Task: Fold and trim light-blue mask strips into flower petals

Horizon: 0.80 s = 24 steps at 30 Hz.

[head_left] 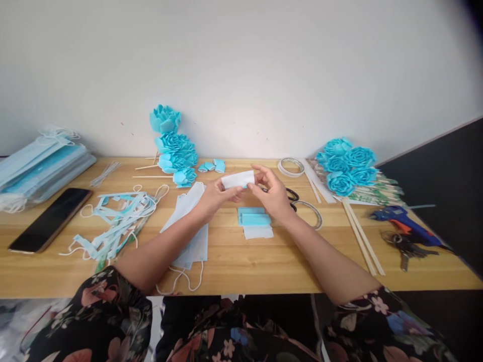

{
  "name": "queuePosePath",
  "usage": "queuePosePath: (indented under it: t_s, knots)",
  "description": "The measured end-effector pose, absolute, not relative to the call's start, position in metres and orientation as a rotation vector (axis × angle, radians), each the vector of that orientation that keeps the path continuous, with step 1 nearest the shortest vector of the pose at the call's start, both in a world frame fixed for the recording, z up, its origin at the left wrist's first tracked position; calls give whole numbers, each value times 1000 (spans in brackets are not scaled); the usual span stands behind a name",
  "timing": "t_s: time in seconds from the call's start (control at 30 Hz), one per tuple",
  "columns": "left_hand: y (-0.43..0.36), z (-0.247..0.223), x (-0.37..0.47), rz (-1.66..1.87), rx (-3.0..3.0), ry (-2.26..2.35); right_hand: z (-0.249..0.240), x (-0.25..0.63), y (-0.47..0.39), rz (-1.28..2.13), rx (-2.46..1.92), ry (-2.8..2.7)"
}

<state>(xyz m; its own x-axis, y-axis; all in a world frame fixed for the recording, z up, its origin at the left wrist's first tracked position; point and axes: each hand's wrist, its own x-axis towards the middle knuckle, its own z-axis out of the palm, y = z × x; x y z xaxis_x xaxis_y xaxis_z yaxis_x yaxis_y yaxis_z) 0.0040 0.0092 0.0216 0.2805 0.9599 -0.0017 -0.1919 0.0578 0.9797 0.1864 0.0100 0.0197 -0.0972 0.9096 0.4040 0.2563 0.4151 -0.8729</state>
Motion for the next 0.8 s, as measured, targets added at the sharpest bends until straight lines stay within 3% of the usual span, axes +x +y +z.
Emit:
queuePosePath:
  t_s: [0.57, 0.8]
  knots:
    - [11, 16, 3, 1103, 1360, 988, 18, 186, 11, 1251, -1011, -1528]
    - [11, 31, -3, 1155, 1326, 1019, 16, 187, 11, 1194, -1002, -1486]
